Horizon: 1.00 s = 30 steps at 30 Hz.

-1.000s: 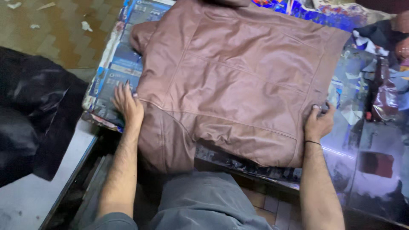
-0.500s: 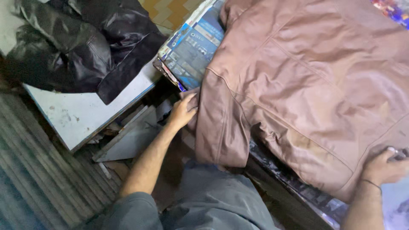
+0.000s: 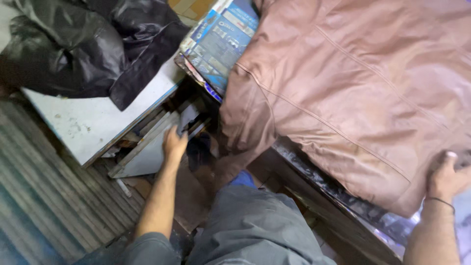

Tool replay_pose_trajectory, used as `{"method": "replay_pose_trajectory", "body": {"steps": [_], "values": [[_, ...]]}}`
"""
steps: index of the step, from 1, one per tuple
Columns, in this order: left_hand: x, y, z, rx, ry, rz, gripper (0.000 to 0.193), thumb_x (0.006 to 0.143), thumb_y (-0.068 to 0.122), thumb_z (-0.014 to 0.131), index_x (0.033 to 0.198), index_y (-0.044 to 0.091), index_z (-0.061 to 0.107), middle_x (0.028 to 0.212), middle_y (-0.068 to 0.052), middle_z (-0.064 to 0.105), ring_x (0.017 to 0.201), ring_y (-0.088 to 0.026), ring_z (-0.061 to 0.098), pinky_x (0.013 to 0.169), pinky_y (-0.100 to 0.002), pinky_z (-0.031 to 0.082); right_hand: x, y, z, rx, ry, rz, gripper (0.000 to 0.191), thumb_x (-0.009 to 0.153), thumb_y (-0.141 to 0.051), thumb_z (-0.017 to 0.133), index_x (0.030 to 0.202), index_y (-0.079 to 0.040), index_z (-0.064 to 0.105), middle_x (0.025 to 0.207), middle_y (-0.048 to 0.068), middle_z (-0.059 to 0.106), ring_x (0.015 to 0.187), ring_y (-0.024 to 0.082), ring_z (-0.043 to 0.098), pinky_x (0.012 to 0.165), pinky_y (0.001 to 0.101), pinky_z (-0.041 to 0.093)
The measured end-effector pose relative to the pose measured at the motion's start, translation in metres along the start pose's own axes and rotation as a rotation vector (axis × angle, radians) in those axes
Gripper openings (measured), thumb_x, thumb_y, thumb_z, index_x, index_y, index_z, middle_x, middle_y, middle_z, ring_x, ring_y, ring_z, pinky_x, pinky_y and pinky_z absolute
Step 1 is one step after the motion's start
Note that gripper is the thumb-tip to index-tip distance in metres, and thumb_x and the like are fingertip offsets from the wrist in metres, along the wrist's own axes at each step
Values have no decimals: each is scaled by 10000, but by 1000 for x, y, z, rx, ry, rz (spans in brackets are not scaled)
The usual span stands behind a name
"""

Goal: The person lays a brown leather jacket on a work table and rubs dark dye into its collar and shoulder areas using a small sponge, wetting the sponge from a dye bottle and working the liquid along the edges and seams, repositioning the jacket to treat different sections.

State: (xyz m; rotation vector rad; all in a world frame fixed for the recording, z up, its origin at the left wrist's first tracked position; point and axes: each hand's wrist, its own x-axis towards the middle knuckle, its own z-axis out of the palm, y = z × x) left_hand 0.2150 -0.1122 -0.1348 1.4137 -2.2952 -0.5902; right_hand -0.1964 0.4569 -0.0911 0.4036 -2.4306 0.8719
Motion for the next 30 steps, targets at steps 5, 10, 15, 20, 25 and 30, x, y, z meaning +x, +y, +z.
{"method": "replay_pose_trajectory", "body": {"steps": [5, 10, 15, 20, 25, 30], "values": [[68, 124, 34, -312, 176, 532, 427, 925, 235, 771, 1242, -8, 620, 1264, -239, 624, 1200, -438, 580, 1052, -509, 471, -46, 1, -40, 730, -250, 669, 330, 1091, -159, 714, 1364, -63, 555, 942, -40, 563, 817, 84, 495, 689, 264, 398], [96, 201, 70, -586, -25, 353, 544, 948, 315, 771, 1319, -19, 555, 1258, -234, 619, 1165, -421, 599, 1009, -500, 483, -140, -1, -83, 1128, -73, 959, 209, 955, -162, 681, 1134, -94, 597, 983, 14, 659, 931, 154, 638, 842, 314, 541], [77, 215, 108, -221, 76, 405, 521, 974, 323, 770, 1301, -19, 552, 1230, -257, 611, 1186, -461, 575, 1035, -536, 451, -181, -16, -101, 1034, -207, 666, 318, 881, -156, 685, 1169, -31, 637, 1230, -26, 643, 1127, 109, 581, 987, 260, 440], [70, 207, 114, -269, 142, 492, 608, 1014, 339, 793, 1371, -71, 518, 1289, -306, 595, 1205, -495, 553, 1035, -538, 438, -194, -12, -102, 361, -269, 791, 278, 923, -206, 776, 1079, 1, 675, 952, 5, 589, 849, 107, 506, 752, 283, 432], [69, 206, 115, -304, 126, 519, 566, 1009, 276, 759, 1387, -74, 524, 1315, -313, 597, 1217, -499, 555, 1048, -538, 435, -231, -17, -114, 569, 98, 773, 193, 969, -223, 725, 982, -36, 680, 853, -55, 600, 795, 46, 512, 731, 232, 424], [65, 200, 118, -325, 115, 505, 524, 1049, 283, 757, 1385, -57, 542, 1319, -300, 617, 1223, -490, 569, 1052, -542, 442, -242, -32, -93, 43, 3, 757, 387, 921, -270, 742, 1227, -66, 622, 833, 89, 637, 703, 190, 571, 678, 335, 469]]}}
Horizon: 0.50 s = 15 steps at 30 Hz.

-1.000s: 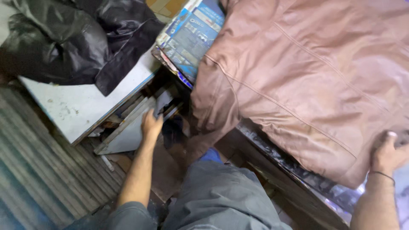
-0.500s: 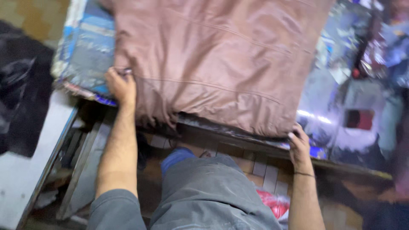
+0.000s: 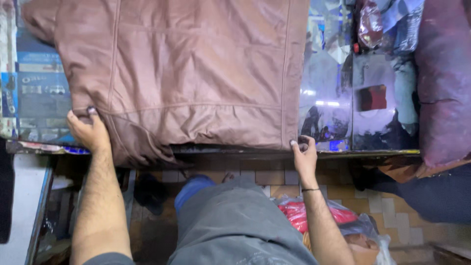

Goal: The person lays a brown leather jacket on a work table and rubs dark dye into its collar and shoulder areas using a small sponge, wetting the sponge from a dye bottle and working the liquid along the edges and seams, repositioning the jacket to treat different sections.

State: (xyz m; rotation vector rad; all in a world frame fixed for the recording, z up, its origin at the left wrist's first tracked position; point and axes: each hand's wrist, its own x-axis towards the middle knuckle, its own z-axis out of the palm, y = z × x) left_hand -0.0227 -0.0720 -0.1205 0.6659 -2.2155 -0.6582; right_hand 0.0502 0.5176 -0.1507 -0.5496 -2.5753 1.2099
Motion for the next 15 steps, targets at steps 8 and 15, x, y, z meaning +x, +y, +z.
{"method": "replay_pose_trajectory", "body": {"steps": [8, 15], "values": [[11, -3, -5, -45, -104, -68, 534, 1015, 233, 782, 1393, -41, 522, 1261, -279, 652, 1149, -460, 623, 997, -512, 478, -6, -3, -1, -30, -60, -159, 374, 1011, -169, 681, 1369, -78, 626, 964, 175, 696, 880, 299, 663, 802, 400, 508], [15, -67, -61, 108, -221, -82, 387, 1045, 178, 810, 1301, 4, 578, 1225, -209, 708, 1155, -370, 690, 1046, -462, 526, -47, 15, -2, 56, -54, -332, 236, 959, -97, 682, 1184, -34, 718, 1064, 152, 743, 881, 221, 688, 800, 320, 535]]}}
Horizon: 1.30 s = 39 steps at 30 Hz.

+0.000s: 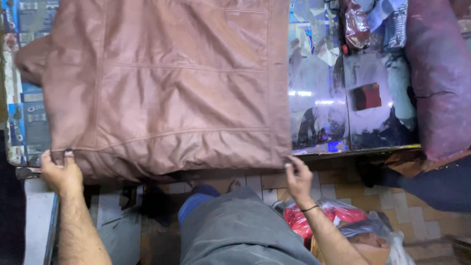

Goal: The person lays a brown leather jacket on a work table and rubs dark dye into its collar and shoulder areas using a small sponge, wetting the sponge from a dye bottle and working the liquid along the edges and seams, repositioning the jacket to treat different sections.

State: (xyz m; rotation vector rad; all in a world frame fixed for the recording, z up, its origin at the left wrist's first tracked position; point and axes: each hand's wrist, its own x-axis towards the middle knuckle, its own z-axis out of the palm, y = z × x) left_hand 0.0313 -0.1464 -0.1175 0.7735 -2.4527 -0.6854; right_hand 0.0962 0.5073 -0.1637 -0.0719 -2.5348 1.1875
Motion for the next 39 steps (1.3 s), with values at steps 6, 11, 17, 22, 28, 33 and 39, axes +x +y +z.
{"method": "replay_pose_trajectory", "body": {"steps": [6, 11, 17, 22, 28, 33, 39], "values": [[-9, 7, 2, 307, 175, 175, 469, 832, 50, 790, 1250, -37, 597, 1356, -364, 561, 1277, -564, 491, 1034, -635, 375, -41, -3, 19, 27, -82, 166, 409, 932, -167, 698, 1322, -82, 607, 1158, 168, 657, 917, 224, 634, 759, 324, 547], [-60, 126, 51, -110, -105, 536, 156, 936, 85, 646, 1056, -7, 610, 1370, -288, 562, 1351, -449, 491, 1249, -561, 365, -81, 0, 38, 197, -447, 541, 742, 896, -234, 730, 1506, -114, 325, 1146, 119, 644, 988, 193, 644, 821, 344, 541], [-133, 287, 133, -338, -669, 1015, 410, 738, 161, 721, 1132, 59, 683, 1456, -227, 501, 1397, -427, 395, 1159, -603, 289, -96, -19, 52, 402, -839, 623, 550, 984, -203, 684, 1474, -129, 442, 1036, 125, 652, 964, 213, 615, 864, 361, 517], [-164, 334, 165, -281, -793, 1307, 511, 832, 280, 703, 1276, 33, 642, 1552, -263, 388, 1478, -443, 287, 1177, -653, 190, -98, -48, 58, -2, -515, 612, 384, 982, -158, 630, 1353, -140, 531, 881, 180, 631, 831, 330, 666, 806, 413, 538], [-165, 320, 179, -309, -890, 1302, 532, 813, 274, 684, 1280, 26, 628, 1580, -267, 362, 1497, -421, 286, 1205, -613, 190, -91, -12, 13, -549, -166, 539, 440, 927, -199, 586, 1355, -131, 512, 1190, 228, 670, 983, 423, 670, 781, 494, 547], [-165, 326, 180, -280, -881, 1311, 479, 840, 281, 683, 1252, 41, 638, 1574, -272, 365, 1491, -424, 288, 1200, -615, 190, -69, 26, -41, -331, -196, 919, 470, 982, -372, 639, 1393, -170, 530, 1179, 182, 696, 1009, 366, 703, 887, 463, 552], [-168, 341, 177, -173, -921, 1307, 501, 819, 292, 687, 1239, 24, 636, 1537, -276, 372, 1462, -436, 285, 1170, -619, 189, 19, 20, -66, -322, -162, 123, 418, 824, -233, 743, 1217, -123, 651, 1128, 110, 695, 967, 320, 679, 853, 424, 508]]}}
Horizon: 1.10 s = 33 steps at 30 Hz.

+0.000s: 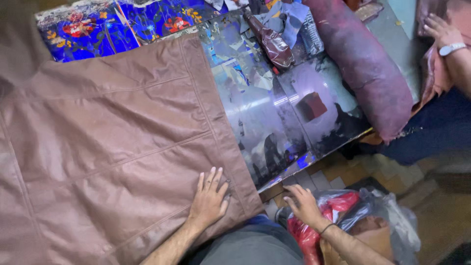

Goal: The person lays a brown leather jacket on a work table and rubs dark dye into its collar and shoulder areas using a small sponge, wetting the sponge from a dye bottle and working the liquid along the edges and seams, repositioning the jacket to treat different sections.

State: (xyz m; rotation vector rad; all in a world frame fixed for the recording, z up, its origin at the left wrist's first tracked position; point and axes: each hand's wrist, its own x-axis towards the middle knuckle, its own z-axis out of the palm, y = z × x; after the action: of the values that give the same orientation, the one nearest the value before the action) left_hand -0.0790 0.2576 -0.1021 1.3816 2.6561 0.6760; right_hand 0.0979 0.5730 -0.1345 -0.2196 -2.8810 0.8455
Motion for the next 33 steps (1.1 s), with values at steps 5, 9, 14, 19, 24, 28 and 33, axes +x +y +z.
{"method": "replay_pose_trajectory", "body": {"steps": [5, 9, 14, 19, 24, 28, 33], "values": [[12, 8, 9, -5, 40, -88, 442, 823, 324, 703, 1171, 57, 654, 1528, -226, 414, 1453, -399, 320, 1176, -581, 212, 123, 16, -79, -203, 282, -272, 377, 810, -200, 784, 1168, -140, 681, 1129, 74, 652, 1091, 278, 618, 969, 465, 423], [19, 8, 16, 13, 98, -95, 515, 778, 346, 723, 1180, 33, 650, 1507, -207, 420, 1432, -383, 332, 1157, -567, 227, 202, 41, -119, -366, 429, -66, 597, 749, -322, 818, 1281, -122, 636, 1295, 194, 580, 1182, 401, 541, 957, 517, 401], [26, 4, 25, -68, 220, -235, 512, 709, 265, 733, 1156, 29, 652, 1430, -137, 565, 1380, -349, 461, 1153, -531, 294, 242, 86, -131, -389, 233, 13, 614, 755, -361, 811, 1293, -139, 615, 1293, 168, 596, 1133, 402, 557, 891, 524, 437], [90, 30, 53, -160, 710, -812, 330, 874, 156, 716, 1188, 63, 678, 1219, -92, 679, 1201, -316, 607, 1094, -447, 441, 252, 136, -138, -138, 193, 0, 494, 870, -279, 750, 1309, -102, 610, 1222, 131, 650, 1085, 379, 580, 943, 494, 482], [234, 59, 57, -189, 733, -453, 398, 799, 111, 735, 1177, 17, 655, 1245, -176, 636, 1213, -372, 558, 1062, -473, 414, 275, 167, -132, 587, 212, 198, 519, 900, -187, 661, 1380, -66, 504, 1206, 96, 631, 1040, 240, 618, 878, 407, 531], [368, 32, 33, -406, 635, -375, 558, 842, 141, 767, 1328, -23, 549, 1317, -217, 564, 1255, -391, 547, 1076, -437, 443, 308, 175, -132, 1138, 225, 263, 483, 981, -73, 583, 1454, -48, 488, 1272, 73, 584, 1091, 177, 569, 892, 355, 501], [493, -26, 27, -310, 659, -465, 848, 823, 228, 862, 1448, -83, 380, 1370, -326, 527, 1251, -466, 549, 1043, -497, 447, 360, 168, -151, 1684, 113, 272, 498, 932, -136, 555, 1421, -82, 478, 1383, 53, 574, 1256, 204, 577, 1010, 419, 483]]}}
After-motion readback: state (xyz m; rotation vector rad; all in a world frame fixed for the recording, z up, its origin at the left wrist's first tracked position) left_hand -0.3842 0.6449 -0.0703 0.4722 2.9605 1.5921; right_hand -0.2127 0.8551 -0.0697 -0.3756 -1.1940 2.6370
